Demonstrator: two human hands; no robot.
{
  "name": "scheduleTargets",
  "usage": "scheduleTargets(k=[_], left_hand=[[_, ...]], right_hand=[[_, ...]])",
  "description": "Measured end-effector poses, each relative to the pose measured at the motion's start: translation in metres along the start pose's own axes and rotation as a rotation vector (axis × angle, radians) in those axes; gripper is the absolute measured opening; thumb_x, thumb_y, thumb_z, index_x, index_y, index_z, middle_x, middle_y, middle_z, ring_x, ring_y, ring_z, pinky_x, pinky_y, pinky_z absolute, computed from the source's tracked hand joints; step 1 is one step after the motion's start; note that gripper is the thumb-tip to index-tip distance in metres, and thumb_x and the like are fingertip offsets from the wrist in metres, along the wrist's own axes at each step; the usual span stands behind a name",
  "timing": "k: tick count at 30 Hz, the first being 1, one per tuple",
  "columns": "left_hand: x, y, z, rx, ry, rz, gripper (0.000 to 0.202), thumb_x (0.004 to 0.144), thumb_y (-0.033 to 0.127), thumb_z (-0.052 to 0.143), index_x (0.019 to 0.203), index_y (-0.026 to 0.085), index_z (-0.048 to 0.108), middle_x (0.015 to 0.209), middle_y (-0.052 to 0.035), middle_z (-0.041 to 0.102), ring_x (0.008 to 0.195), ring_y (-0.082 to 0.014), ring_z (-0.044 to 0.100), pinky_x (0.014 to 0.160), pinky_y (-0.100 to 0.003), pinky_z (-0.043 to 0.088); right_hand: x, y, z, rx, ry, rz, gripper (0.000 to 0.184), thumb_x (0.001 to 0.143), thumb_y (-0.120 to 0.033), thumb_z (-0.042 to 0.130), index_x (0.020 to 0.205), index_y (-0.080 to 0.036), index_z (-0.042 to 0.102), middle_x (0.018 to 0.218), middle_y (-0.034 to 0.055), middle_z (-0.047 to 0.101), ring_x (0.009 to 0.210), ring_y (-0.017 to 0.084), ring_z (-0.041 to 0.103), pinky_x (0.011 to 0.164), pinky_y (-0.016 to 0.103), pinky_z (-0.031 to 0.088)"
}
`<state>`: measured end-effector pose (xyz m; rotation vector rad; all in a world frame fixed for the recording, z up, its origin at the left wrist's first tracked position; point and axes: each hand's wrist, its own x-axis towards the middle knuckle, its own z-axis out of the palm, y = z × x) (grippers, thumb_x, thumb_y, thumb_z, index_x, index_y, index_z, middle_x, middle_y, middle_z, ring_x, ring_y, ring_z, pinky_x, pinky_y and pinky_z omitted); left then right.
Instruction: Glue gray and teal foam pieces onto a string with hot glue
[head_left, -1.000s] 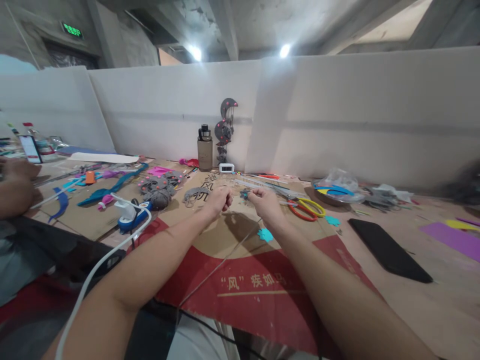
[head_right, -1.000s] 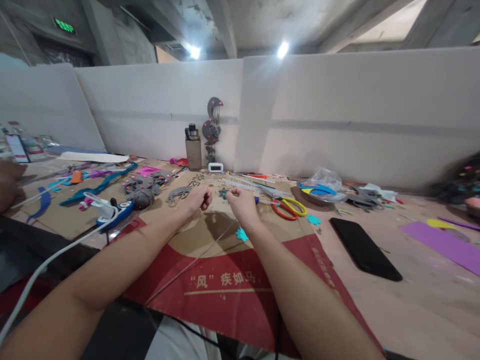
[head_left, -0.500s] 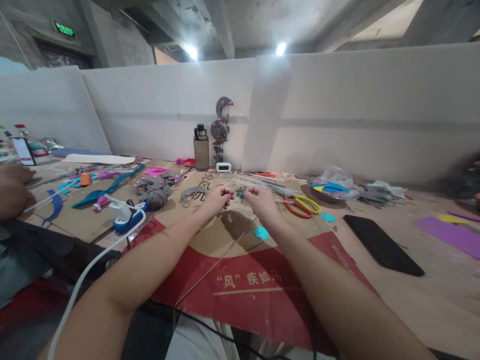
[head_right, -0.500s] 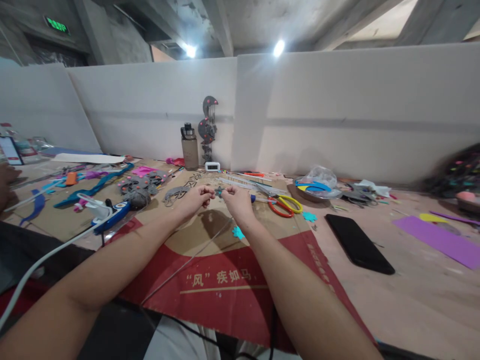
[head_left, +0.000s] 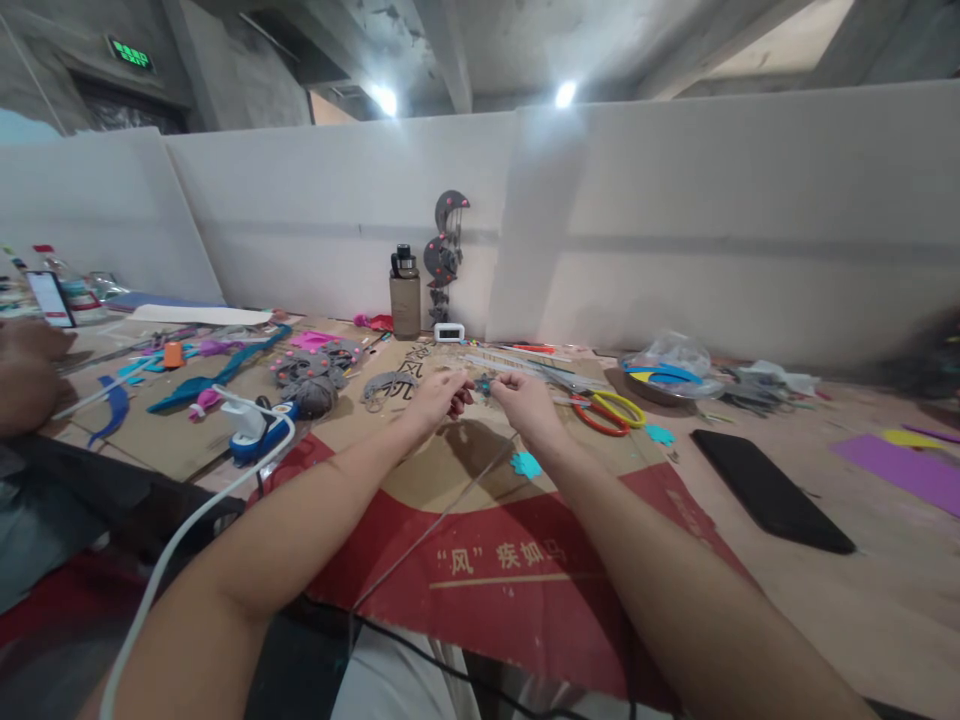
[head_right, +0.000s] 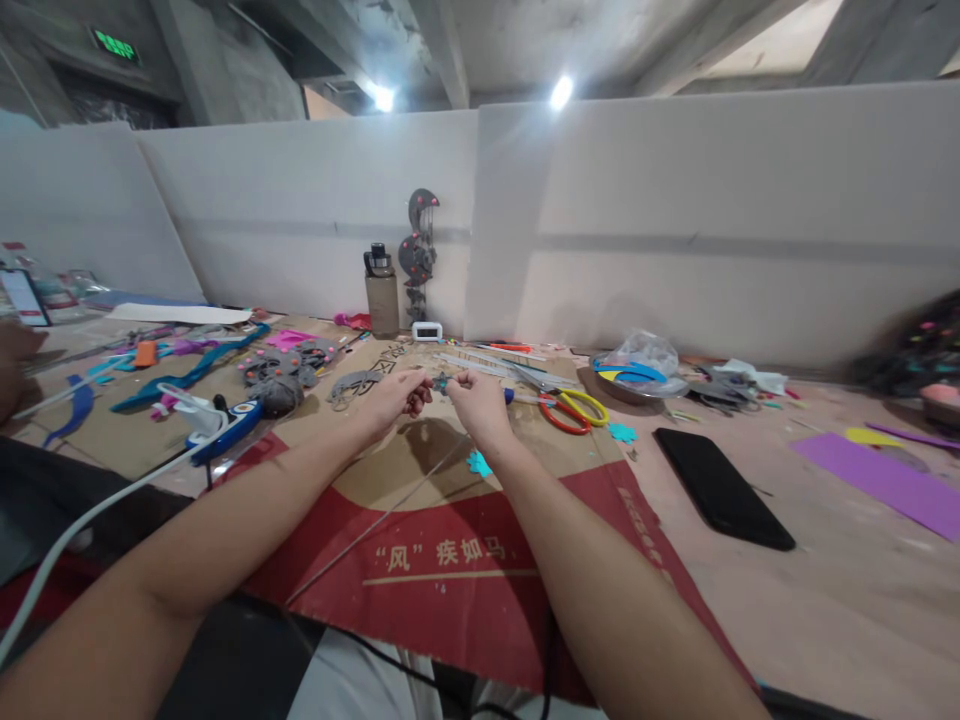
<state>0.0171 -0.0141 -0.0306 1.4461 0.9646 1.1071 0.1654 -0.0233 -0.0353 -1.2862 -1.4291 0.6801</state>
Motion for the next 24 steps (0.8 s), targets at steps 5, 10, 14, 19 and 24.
scheduleTargets(k=[5, 10, 14, 19, 24], left_hand=[[0.0, 0.002, 0.0, -0.023, 0.003, 0.001, 0.032, 0.081, 0.044, 0.051, 0.076, 0.013, 0.056, 0.064, -0.0014, 0.056, 0.047, -0.0059, 0.046, 0.044, -0.018, 0.035], [0.001, 0.007, 0.0, -0.07, -0.029, 0.014, 0.031, 0.078, 0.043, 0.053, 0.082, 0.013, 0.061, 0.071, -0.0031, 0.06, 0.051, -0.0068, 0.051, 0.045, -0.019, 0.037], [0.001, 0.009, -0.001, -0.012, -0.02, 0.029, 0.025, 0.072, 0.035, 0.06, 0.082, 0.012, 0.064, 0.07, -0.0029, 0.061, 0.051, -0.007, 0.051, 0.045, -0.019, 0.038], [-0.001, 0.008, -0.001, 0.049, -0.011, 0.041, 0.022, 0.068, 0.028, 0.064, 0.084, 0.013, 0.064, 0.066, -0.0013, 0.061, 0.05, -0.0064, 0.051, 0.046, -0.019, 0.037], [-0.003, 0.009, 0.001, 0.083, -0.006, 0.099, 0.017, 0.068, 0.027, 0.064, 0.079, 0.014, 0.061, 0.058, 0.0017, 0.056, 0.048, -0.0068, 0.05, 0.046, -0.019, 0.037]], right_hand=[[0.001, 0.002, -0.001, -0.024, -0.008, -0.021, 0.017, 0.065, -0.034, 0.051, 0.061, -0.018, 0.055, 0.049, -0.0052, 0.044, 0.046, 0.008, 0.033, 0.048, 0.022, 0.025], [0.0, -0.001, -0.002, 0.007, -0.018, -0.022, 0.018, 0.064, -0.035, 0.052, 0.062, -0.018, 0.053, 0.049, -0.0046, 0.044, 0.047, 0.008, 0.033, 0.048, 0.022, 0.025], [-0.002, -0.005, -0.004, 0.037, -0.025, -0.034, 0.019, 0.065, -0.036, 0.052, 0.064, -0.017, 0.053, 0.053, -0.0039, 0.046, 0.048, 0.008, 0.034, 0.047, 0.022, 0.024], [-0.002, -0.006, -0.004, -0.043, -0.043, -0.09, 0.017, 0.067, -0.034, 0.051, 0.065, -0.017, 0.055, 0.054, -0.003, 0.048, 0.049, 0.008, 0.036, 0.048, 0.021, 0.025], [-0.004, -0.009, -0.004, -0.112, -0.057, -0.125, 0.017, 0.068, -0.032, 0.05, 0.065, -0.017, 0.056, 0.052, -0.0036, 0.047, 0.049, 0.008, 0.036, 0.049, 0.022, 0.026]])
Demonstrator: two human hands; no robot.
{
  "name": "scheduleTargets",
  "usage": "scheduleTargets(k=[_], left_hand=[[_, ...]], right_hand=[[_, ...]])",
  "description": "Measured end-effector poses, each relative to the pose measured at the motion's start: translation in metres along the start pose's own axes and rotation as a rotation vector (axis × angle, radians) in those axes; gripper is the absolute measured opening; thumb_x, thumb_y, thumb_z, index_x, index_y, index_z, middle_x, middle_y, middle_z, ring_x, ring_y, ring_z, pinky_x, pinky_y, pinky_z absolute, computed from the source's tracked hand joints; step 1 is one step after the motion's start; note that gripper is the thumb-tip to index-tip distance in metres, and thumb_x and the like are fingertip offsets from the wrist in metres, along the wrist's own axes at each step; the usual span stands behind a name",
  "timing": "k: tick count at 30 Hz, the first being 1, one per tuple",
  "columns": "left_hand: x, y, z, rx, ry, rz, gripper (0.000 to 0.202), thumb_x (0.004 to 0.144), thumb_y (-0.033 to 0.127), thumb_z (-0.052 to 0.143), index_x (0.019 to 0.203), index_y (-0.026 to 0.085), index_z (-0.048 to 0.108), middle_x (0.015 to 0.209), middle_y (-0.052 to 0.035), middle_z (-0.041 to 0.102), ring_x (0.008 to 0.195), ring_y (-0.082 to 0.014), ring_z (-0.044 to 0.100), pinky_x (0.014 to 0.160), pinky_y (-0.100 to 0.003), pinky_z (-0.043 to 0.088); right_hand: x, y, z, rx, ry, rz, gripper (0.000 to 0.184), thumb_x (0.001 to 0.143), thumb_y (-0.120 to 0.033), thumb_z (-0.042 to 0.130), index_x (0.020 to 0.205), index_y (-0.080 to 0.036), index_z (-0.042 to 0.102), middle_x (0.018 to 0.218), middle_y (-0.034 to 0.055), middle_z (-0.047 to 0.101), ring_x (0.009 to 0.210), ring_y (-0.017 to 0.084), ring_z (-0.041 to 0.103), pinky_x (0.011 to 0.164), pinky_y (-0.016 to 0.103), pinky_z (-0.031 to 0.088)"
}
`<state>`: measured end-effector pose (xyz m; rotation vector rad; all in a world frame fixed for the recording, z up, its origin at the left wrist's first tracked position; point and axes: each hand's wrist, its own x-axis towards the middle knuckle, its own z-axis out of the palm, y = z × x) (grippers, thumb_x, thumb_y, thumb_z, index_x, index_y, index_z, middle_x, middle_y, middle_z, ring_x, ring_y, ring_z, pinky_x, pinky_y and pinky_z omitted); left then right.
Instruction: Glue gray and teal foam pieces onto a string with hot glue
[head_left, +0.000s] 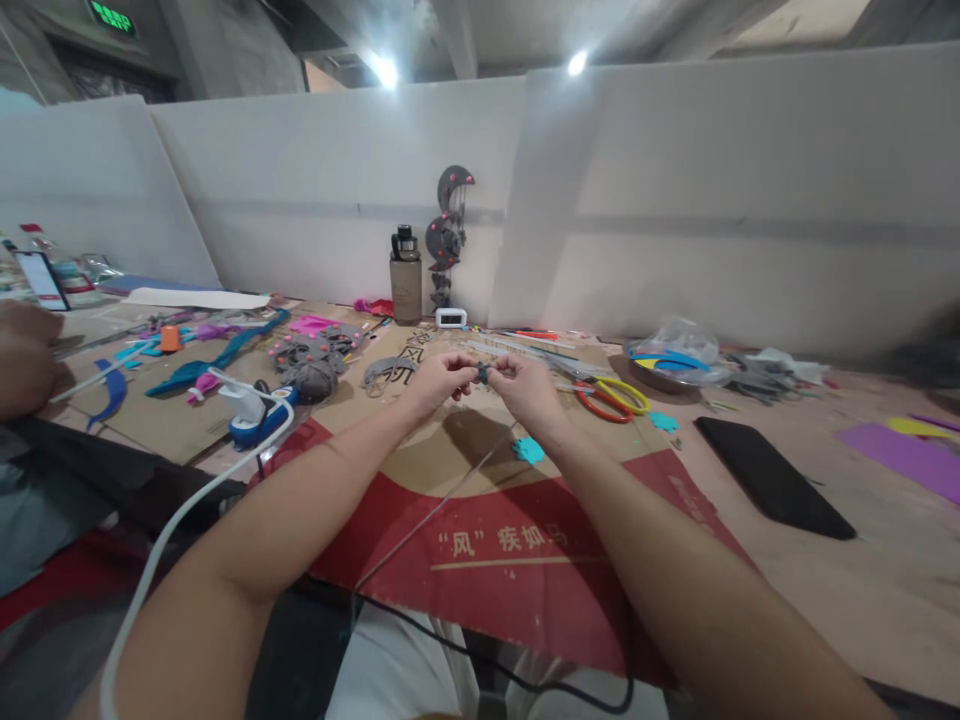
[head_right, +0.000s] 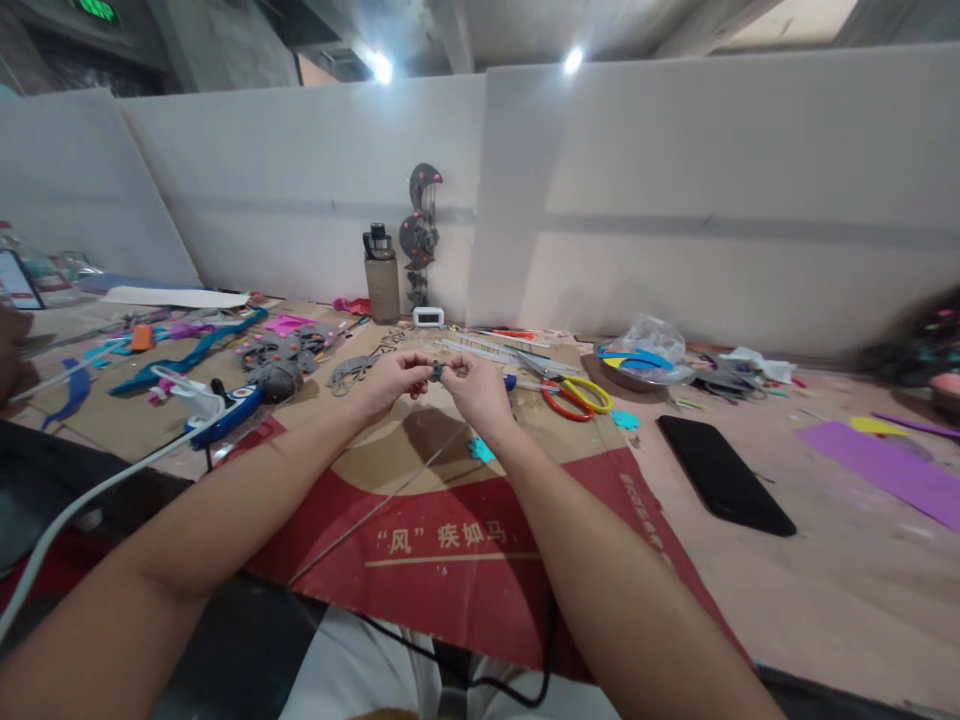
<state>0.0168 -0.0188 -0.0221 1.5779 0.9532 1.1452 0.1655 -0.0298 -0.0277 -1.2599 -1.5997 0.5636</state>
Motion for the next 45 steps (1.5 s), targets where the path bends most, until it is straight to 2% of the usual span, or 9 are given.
scheduleTargets(k=[6, 14, 19, 26, 30, 34, 39, 45], left_hand=[[0.001, -0.001, -0.001, 0.073, 0.003, 0.053, 0.008, 0.07, 0.022, 0.059, 0.068, 0.014, 0.056, 0.051, 0.0035, 0.05, 0.044, -0.0057, 0.044, 0.045, -0.019, 0.035], [0.005, -0.004, -0.005, -0.012, 0.027, -0.008, 0.013, 0.072, 0.025, 0.06, 0.066, 0.015, 0.054, 0.052, 0.0028, 0.051, 0.044, -0.0058, 0.046, 0.045, -0.019, 0.036], [0.003, -0.002, -0.003, -0.051, 0.015, -0.027, 0.011, 0.071, 0.022, 0.062, 0.07, 0.014, 0.055, 0.053, 0.0016, 0.054, 0.045, -0.0061, 0.048, 0.046, -0.019, 0.037], [0.003, 0.008, -0.008, -0.093, -0.129, -0.117, 0.018, 0.07, 0.026, 0.064, 0.079, 0.01, 0.063, 0.064, -0.0043, 0.063, 0.058, -0.01, 0.058, 0.053, -0.021, 0.044], [0.004, 0.01, -0.012, 0.061, -0.125, -0.007, 0.023, 0.07, 0.027, 0.064, 0.087, 0.012, 0.066, 0.064, -0.0028, 0.062, 0.059, -0.0101, 0.058, 0.05, -0.02, 0.043], [0.001, 0.01, -0.011, 0.286, -0.174, 0.105, 0.018, 0.073, 0.026, 0.06, 0.083, 0.013, 0.067, 0.059, -0.0016, 0.061, 0.052, -0.0086, 0.055, 0.046, -0.019, 0.043], [-0.002, 0.01, -0.006, 0.361, -0.127, 0.106, 0.012, 0.073, 0.021, 0.057, 0.077, 0.012, 0.064, 0.058, -0.0023, 0.062, 0.048, -0.0088, 0.057, 0.046, -0.019, 0.046], [0.003, 0.005, -0.007, 0.268, 0.026, 0.077, 0.004, 0.073, 0.015, 0.055, 0.073, 0.012, 0.057, 0.056, -0.002, 0.061, 0.05, -0.0112, 0.06, 0.048, -0.022, 0.05]], right_hand=[[0.0, -0.004, 0.0, -0.015, -0.035, -0.022, 0.019, 0.07, -0.034, 0.052, 0.067, -0.017, 0.058, 0.053, -0.0034, 0.048, 0.05, 0.009, 0.036, 0.05, 0.023, 0.027], [0.001, -0.002, 0.001, 0.22, -0.134, 0.08, 0.025, 0.071, -0.042, 0.053, 0.075, -0.018, 0.058, 0.046, -0.0077, 0.035, 0.044, 0.007, 0.029, 0.047, 0.023, 0.024], [0.0, -0.001, 0.001, 0.195, -0.093, 0.069, 0.022, 0.069, -0.039, 0.055, 0.073, -0.017, 0.056, 0.045, -0.0076, 0.036, 0.043, 0.007, 0.028, 0.046, 0.022, 0.024], [0.005, 0.002, -0.008, -0.01, -0.058, 0.021, 0.02, 0.071, -0.037, 0.051, 0.068, -0.017, 0.055, 0.05, -0.005, 0.045, 0.045, 0.007, 0.032, 0.045, 0.021, 0.023], [0.002, -0.002, -0.011, -0.205, -0.064, -0.097, 0.017, 0.073, -0.033, 0.051, 0.071, -0.017, 0.058, 0.057, -0.0023, 0.054, 0.051, 0.009, 0.042, 0.05, 0.021, 0.027], [-0.003, -0.007, -0.009, -0.396, -0.066, -0.192, 0.016, 0.076, -0.03, 0.052, 0.077, -0.017, 0.062, 0.067, 0.0021, 0.061, 0.06, 0.012, 0.05, 0.055, 0.023, 0.03], [-0.004, -0.006, -0.005, -0.461, -0.064, -0.224, 0.015, 0.079, -0.027, 0.049, 0.082, -0.018, 0.061, 0.07, 0.003, 0.062, 0.062, 0.013, 0.05, 0.057, 0.024, 0.03], [-0.004, -0.006, -0.002, -0.26, -0.023, -0.178, 0.029, 0.08, -0.03, 0.052, 0.106, -0.016, 0.05, 0.062, -0.0026, 0.053, 0.057, 0.013, 0.048, 0.056, 0.024, 0.031]])
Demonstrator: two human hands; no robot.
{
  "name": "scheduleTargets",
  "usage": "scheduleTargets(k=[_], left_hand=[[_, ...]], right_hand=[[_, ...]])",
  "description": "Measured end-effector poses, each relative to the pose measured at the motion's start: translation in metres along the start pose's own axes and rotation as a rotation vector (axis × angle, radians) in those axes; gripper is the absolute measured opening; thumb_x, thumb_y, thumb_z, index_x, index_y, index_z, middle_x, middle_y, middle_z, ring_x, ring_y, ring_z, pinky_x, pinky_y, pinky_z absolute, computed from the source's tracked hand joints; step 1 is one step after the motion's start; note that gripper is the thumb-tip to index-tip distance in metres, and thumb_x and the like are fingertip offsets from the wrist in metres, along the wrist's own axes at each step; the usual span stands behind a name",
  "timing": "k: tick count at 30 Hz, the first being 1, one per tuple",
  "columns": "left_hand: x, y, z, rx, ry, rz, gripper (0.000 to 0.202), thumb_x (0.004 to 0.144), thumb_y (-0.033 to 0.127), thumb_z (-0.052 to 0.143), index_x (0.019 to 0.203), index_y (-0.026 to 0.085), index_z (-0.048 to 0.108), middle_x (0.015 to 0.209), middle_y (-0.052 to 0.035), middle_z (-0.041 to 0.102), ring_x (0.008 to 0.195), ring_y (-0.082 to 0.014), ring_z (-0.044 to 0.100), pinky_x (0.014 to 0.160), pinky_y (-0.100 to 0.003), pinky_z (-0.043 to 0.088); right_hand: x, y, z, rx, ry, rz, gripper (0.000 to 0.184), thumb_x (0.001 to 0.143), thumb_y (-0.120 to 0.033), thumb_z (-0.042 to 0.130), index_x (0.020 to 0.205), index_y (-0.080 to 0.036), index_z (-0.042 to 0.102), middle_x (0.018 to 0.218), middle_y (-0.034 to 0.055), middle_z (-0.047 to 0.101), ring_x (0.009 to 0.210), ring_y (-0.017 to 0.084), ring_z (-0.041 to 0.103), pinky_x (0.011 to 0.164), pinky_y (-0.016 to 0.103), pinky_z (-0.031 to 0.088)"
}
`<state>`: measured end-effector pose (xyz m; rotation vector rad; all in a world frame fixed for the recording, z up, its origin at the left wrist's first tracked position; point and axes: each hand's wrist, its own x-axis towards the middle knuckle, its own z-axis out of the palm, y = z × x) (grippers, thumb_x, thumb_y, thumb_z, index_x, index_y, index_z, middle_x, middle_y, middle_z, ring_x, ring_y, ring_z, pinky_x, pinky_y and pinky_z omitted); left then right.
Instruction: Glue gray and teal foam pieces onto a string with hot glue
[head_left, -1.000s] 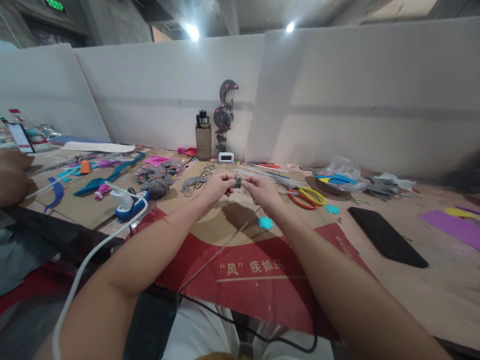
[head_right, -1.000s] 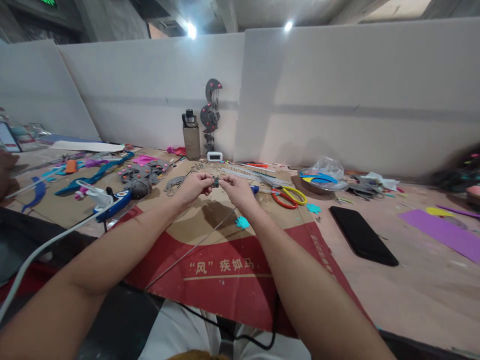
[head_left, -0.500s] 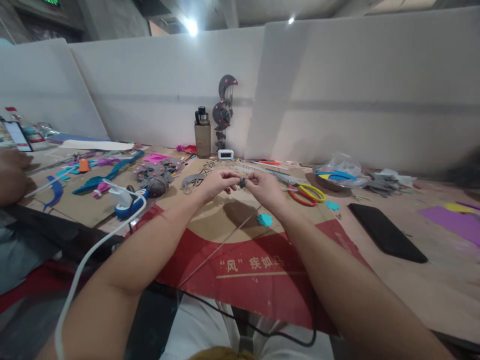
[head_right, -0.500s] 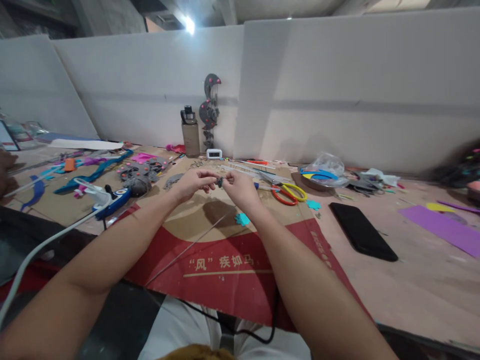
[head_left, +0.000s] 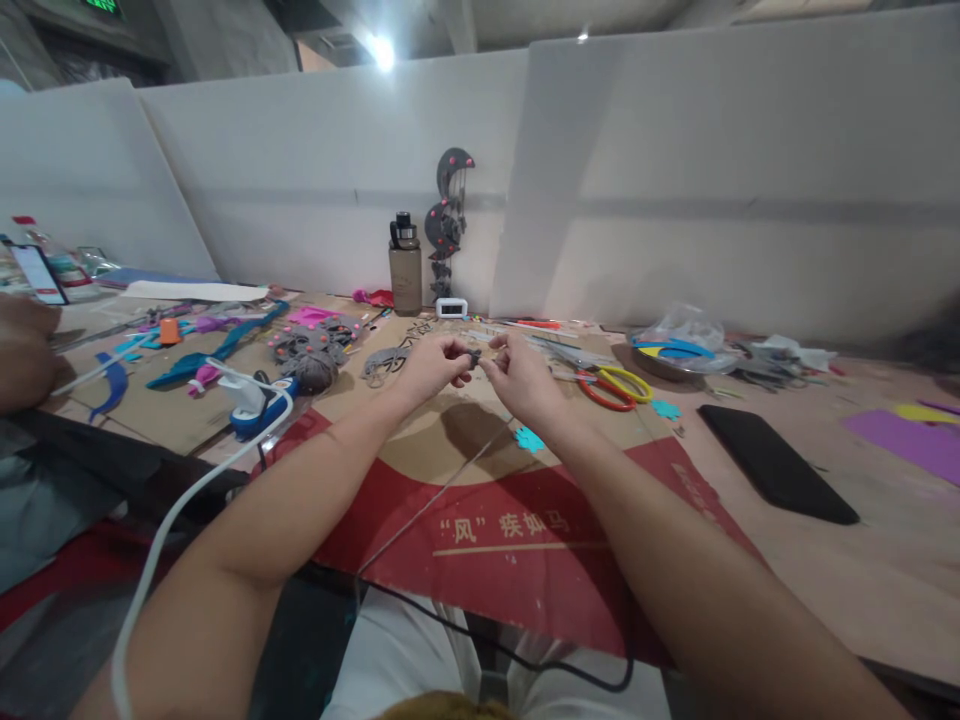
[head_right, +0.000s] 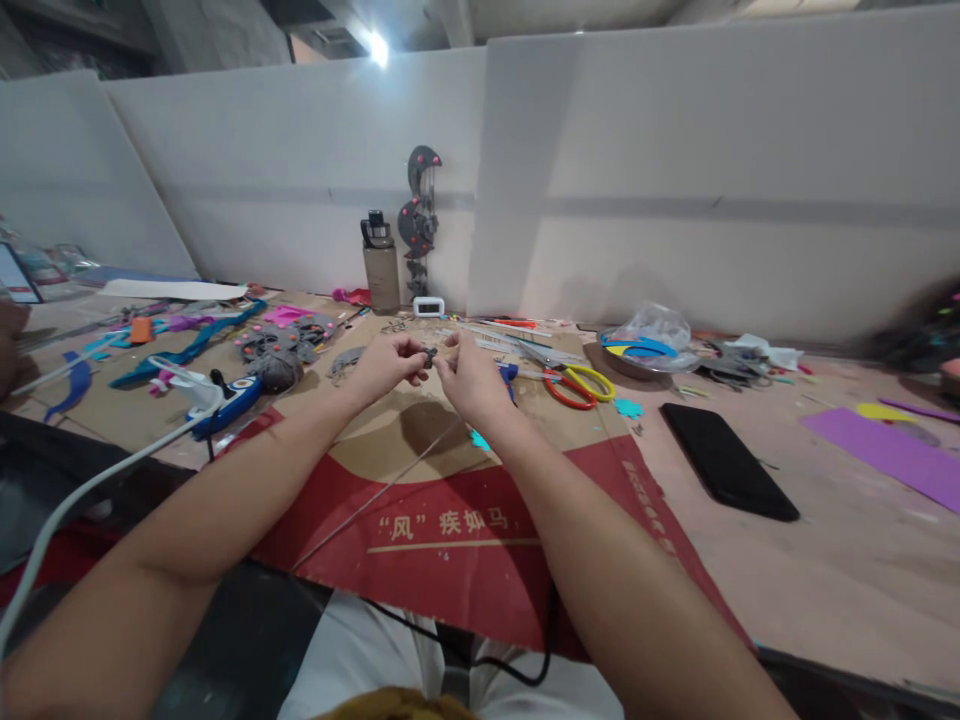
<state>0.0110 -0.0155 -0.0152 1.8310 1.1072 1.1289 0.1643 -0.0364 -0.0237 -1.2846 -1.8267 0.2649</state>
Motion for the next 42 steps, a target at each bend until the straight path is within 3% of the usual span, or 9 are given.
scheduleTargets(k=[7, 12, 16, 23, 28, 31, 35, 38, 42], left_hand=[[0.003, -0.006, 0.0, -0.159, 0.115, -0.011, 0.001, 0.072, 0.013, 0.055, 0.073, 0.013, 0.055, 0.059, -0.0012, 0.062, 0.051, -0.0101, 0.06, 0.053, -0.023, 0.051], [0.008, -0.012, -0.006, -0.208, 0.183, 0.004, 0.005, 0.074, 0.019, 0.057, 0.074, 0.014, 0.057, 0.057, -0.0006, 0.061, 0.048, -0.0078, 0.056, 0.045, -0.018, 0.043], [0.014, -0.016, -0.011, -0.452, 0.261, -0.084, 0.006, 0.073, 0.019, 0.059, 0.072, 0.014, 0.056, 0.057, 0.0013, 0.058, 0.046, -0.0057, 0.052, 0.042, -0.016, 0.037], [0.019, -0.021, -0.017, -0.648, 0.304, -0.176, 0.014, 0.068, 0.021, 0.066, 0.07, 0.014, 0.054, 0.057, 0.0027, 0.056, 0.046, -0.0048, 0.05, 0.042, -0.016, 0.035], [0.021, -0.024, -0.021, -0.62, 0.351, -0.128, 0.015, 0.068, 0.023, 0.067, 0.07, 0.015, 0.054, 0.057, 0.0034, 0.055, 0.045, -0.0048, 0.05, 0.042, -0.016, 0.033], [0.021, -0.021, -0.023, -0.579, 0.391, -0.078, 0.012, 0.07, 0.022, 0.064, 0.073, 0.014, 0.056, 0.059, 0.003, 0.056, 0.047, -0.0048, 0.051, 0.043, -0.016, 0.033], [0.019, -0.017, -0.024, -0.552, 0.437, -0.066, 0.013, 0.069, 0.023, 0.065, 0.076, 0.014, 0.058, 0.062, 0.0032, 0.055, 0.05, -0.0044, 0.051, 0.044, -0.016, 0.033], [0.018, -0.018, -0.023, -0.535, 0.434, -0.062, 0.013, 0.068, 0.024, 0.065, 0.075, 0.014, 0.059, 0.06, 0.0047, 0.052, 0.048, -0.0033, 0.046, 0.043, -0.016, 0.031], [0.019, -0.022, -0.022, -0.552, 0.386, -0.061, 0.014, 0.068, 0.026, 0.066, 0.071, 0.015, 0.057, 0.053, 0.0063, 0.046, 0.044, -0.003, 0.04, 0.042, -0.016, 0.029]], right_hand=[[-0.003, 0.003, 0.012, 0.093, -0.072, -0.024, 0.018, 0.084, -0.029, 0.045, 0.079, -0.018, 0.058, 0.071, 0.0006, 0.058, 0.065, 0.013, 0.05, 0.061, 0.024, 0.034], [-0.009, -0.003, 0.013, 0.0, -0.145, -0.193, 0.022, 0.087, -0.027, 0.041, 0.082, -0.018, 0.06, 0.074, 0.0019, 0.061, 0.068, 0.013, 0.051, 0.064, 0.024, 0.034], [-0.013, -0.01, 0.011, -0.087, -0.211, -0.302, 0.021, 0.087, -0.025, 0.041, 0.083, -0.019, 0.061, 0.083, 0.004, 0.064, 0.075, 0.015, 0.054, 0.068, 0.024, 0.037], [-0.011, -0.01, 0.009, -0.146, -0.282, -0.33, 0.023, 0.088, -0.026, 0.042, 0.081, -0.018, 0.062, 0.081, 0.0041, 0.065, 0.075, 0.014, 0.054, 0.068, 0.023, 0.036], [-0.002, -0.005, -0.008, -0.205, -0.07, -0.122, 0.044, 0.092, -0.043, 0.029, 0.076, -0.018, 0.062, 0.074, 0.0061, 0.064, 0.069, 0.016, 0.053, 0.061, 0.025, 0.034], [0.005, 0.011, -0.024, -0.378, 0.041, 0.119, 0.039, 0.089, -0.044, 0.035, 0.083, -0.017, 0.063, 0.08, 0.0104, 0.065, 0.073, 0.02, 0.057, 0.063, 0.028, 0.037], [0.01, 0.044, -0.03, -0.543, -0.132, 0.389, 0.043, 0.078, -0.049, 0.051, 0.089, -0.011, 0.065, 0.09, 0.021, 0.065, 0.085, 0.028, 0.062, 0.069, 0.034, 0.043], [0.009, 0.062, -0.025, -0.461, -0.252, 0.415, 0.031, 0.069, -0.039, 0.062, 0.08, -0.011, 0.067, 0.092, 0.0208, 0.066, 0.088, 0.03, 0.062, 0.072, 0.035, 0.044], [0.009, 0.067, -0.02, -0.368, -0.227, 0.454, 0.019, 0.066, -0.03, 0.061, 0.073, -0.012, 0.065, 0.083, 0.0179, 0.067, 0.076, 0.027, 0.063, 0.063, 0.033, 0.045]])
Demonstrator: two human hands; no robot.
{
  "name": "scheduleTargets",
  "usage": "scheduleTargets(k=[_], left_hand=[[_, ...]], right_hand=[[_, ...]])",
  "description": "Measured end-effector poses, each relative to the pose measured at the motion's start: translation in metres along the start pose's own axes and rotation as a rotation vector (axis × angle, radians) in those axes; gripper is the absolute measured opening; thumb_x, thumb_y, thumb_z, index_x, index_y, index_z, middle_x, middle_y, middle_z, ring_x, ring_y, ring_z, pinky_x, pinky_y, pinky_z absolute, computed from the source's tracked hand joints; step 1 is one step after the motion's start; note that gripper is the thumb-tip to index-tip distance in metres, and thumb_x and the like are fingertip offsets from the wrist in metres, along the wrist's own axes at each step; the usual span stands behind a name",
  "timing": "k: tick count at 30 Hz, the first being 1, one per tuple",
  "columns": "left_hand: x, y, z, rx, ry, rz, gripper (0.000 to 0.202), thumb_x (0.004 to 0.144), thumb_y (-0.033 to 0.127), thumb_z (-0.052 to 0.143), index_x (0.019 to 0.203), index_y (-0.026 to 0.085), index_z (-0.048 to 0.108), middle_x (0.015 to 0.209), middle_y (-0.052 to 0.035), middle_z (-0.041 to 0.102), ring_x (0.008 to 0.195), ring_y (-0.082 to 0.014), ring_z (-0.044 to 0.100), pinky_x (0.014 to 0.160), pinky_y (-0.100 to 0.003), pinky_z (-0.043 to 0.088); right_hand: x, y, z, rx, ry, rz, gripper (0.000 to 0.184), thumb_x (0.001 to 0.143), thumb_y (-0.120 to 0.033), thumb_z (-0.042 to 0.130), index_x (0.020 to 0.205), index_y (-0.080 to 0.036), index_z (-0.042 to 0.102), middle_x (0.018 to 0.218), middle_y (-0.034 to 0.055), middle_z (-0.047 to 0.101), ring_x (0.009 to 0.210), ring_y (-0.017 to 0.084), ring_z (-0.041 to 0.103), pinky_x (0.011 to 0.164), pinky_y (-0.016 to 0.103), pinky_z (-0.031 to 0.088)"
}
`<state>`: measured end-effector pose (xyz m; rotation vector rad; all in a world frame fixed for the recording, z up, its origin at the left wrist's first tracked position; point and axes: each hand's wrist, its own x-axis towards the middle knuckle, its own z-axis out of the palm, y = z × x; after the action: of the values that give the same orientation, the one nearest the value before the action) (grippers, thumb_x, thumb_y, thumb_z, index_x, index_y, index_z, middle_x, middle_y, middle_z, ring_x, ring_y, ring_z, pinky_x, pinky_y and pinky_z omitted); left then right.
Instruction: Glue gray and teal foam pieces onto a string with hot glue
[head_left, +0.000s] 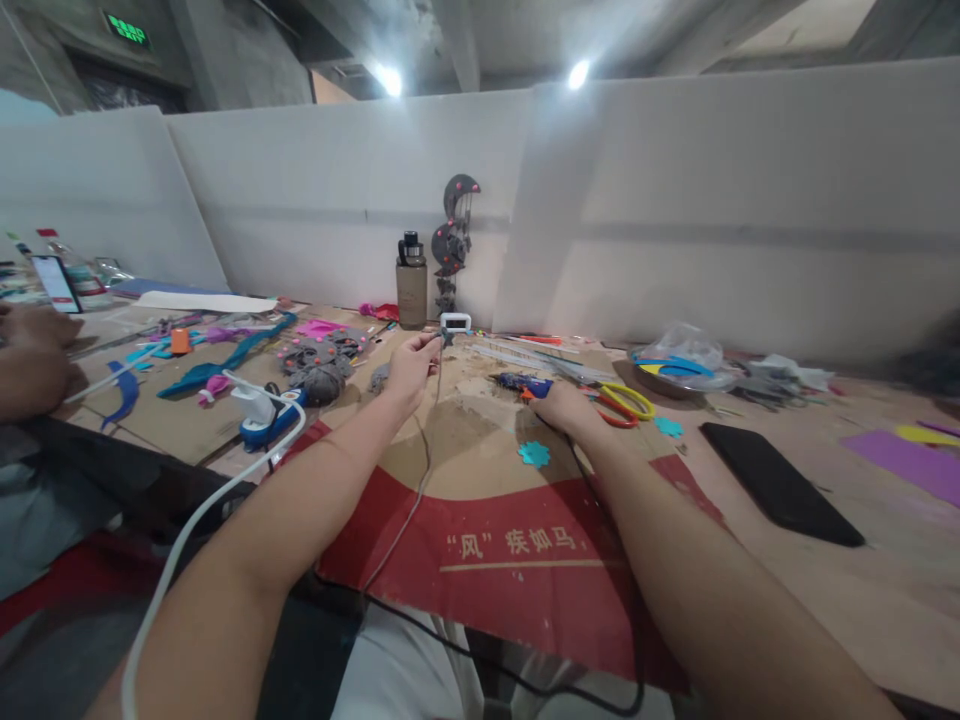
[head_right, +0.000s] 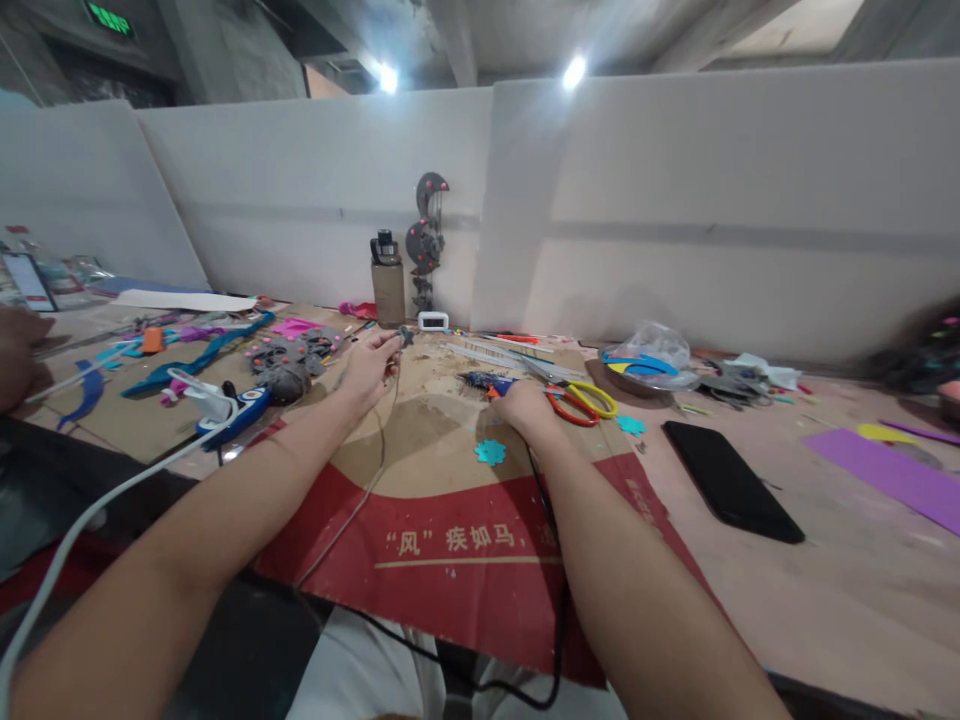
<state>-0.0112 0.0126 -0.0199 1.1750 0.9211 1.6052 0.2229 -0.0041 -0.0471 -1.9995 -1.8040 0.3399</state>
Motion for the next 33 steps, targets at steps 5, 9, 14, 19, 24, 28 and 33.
scheduleTargets(k=[5, 9, 14, 19, 24, 28, 33], left_hand=[[0.002, -0.004, -0.001, -0.04, -0.05, -0.099, 0.02, 0.065, 0.028, 0.069, 0.065, 0.015, 0.054, 0.048, 0.0065, 0.043, 0.041, -0.0026, 0.036, 0.039, -0.015, 0.025], [0.003, -0.005, -0.002, -0.078, -0.049, -0.159, 0.02, 0.063, 0.026, 0.071, 0.066, 0.014, 0.055, 0.049, 0.0064, 0.044, 0.041, -0.0024, 0.036, 0.038, -0.014, 0.024], [0.004, -0.005, -0.002, -0.091, -0.039, -0.206, 0.021, 0.061, 0.026, 0.073, 0.067, 0.014, 0.057, 0.05, 0.0062, 0.045, 0.041, -0.002, 0.038, 0.037, -0.013, 0.025], [0.003, -0.005, -0.001, -0.083, -0.035, -0.215, 0.02, 0.061, 0.026, 0.073, 0.068, 0.013, 0.059, 0.051, 0.0056, 0.047, 0.04, -0.0015, 0.038, 0.038, -0.013, 0.026], [0.002, -0.006, 0.0, -0.115, -0.033, -0.216, 0.02, 0.061, 0.026, 0.073, 0.067, 0.013, 0.059, 0.052, 0.0053, 0.05, 0.04, -0.0013, 0.038, 0.037, -0.014, 0.025], [0.003, -0.006, -0.001, -0.099, -0.043, -0.207, 0.018, 0.063, 0.026, 0.072, 0.067, 0.014, 0.058, 0.052, 0.0047, 0.05, 0.04, -0.0016, 0.037, 0.037, -0.014, 0.025], [0.002, -0.007, 0.0, -0.082, -0.062, -0.197, 0.024, 0.059, 0.029, 0.075, 0.067, 0.013, 0.059, 0.05, 0.0055, 0.048, 0.04, -0.0015, 0.037, 0.038, -0.014, 0.027]], right_hand=[[0.003, -0.008, -0.004, 0.181, 0.051, 0.02, 0.023, 0.073, -0.031, 0.05, 0.083, -0.014, 0.061, 0.069, 0.0079, 0.064, 0.058, 0.018, 0.059, 0.053, 0.027, 0.044], [-0.006, -0.028, -0.006, 0.591, 0.181, -0.125, 0.033, 0.071, -0.024, 0.047, 0.103, -0.017, 0.052, 0.091, 0.0053, 0.063, 0.063, 0.013, 0.059, 0.055, 0.024, 0.048], [-0.03, -0.054, -0.009, 0.84, 0.109, -0.439, 0.035, 0.071, -0.021, 0.045, 0.106, -0.021, 0.047, 0.102, 0.0034, 0.061, 0.067, 0.011, 0.058, 0.057, 0.024, 0.05], [-0.036, -0.058, -0.003, 0.668, 0.131, -0.484, 0.028, 0.075, -0.02, 0.043, 0.103, -0.02, 0.048, 0.088, 0.0031, 0.061, 0.064, 0.013, 0.053, 0.058, 0.026, 0.045], [-0.038, -0.059, -0.005, 0.582, 0.139, -0.503, 0.026, 0.077, -0.019, 0.042, 0.102, -0.021, 0.049, 0.087, 0.0039, 0.062, 0.072, 0.016, 0.055, 0.065, 0.029, 0.044], [-0.042, -0.062, -0.009, 0.527, 0.165, -0.507, 0.023, 0.076, -0.018, 0.043, 0.097, -0.019, 0.051, 0.084, 0.0043, 0.061, 0.073, 0.017, 0.055, 0.069, 0.03, 0.043], [-0.041, -0.061, -0.006, 0.471, 0.18, -0.51, 0.027, 0.077, -0.019, 0.044, 0.103, -0.02, 0.049, 0.088, 0.0048, 0.062, 0.078, 0.019, 0.056, 0.073, 0.031, 0.042]])
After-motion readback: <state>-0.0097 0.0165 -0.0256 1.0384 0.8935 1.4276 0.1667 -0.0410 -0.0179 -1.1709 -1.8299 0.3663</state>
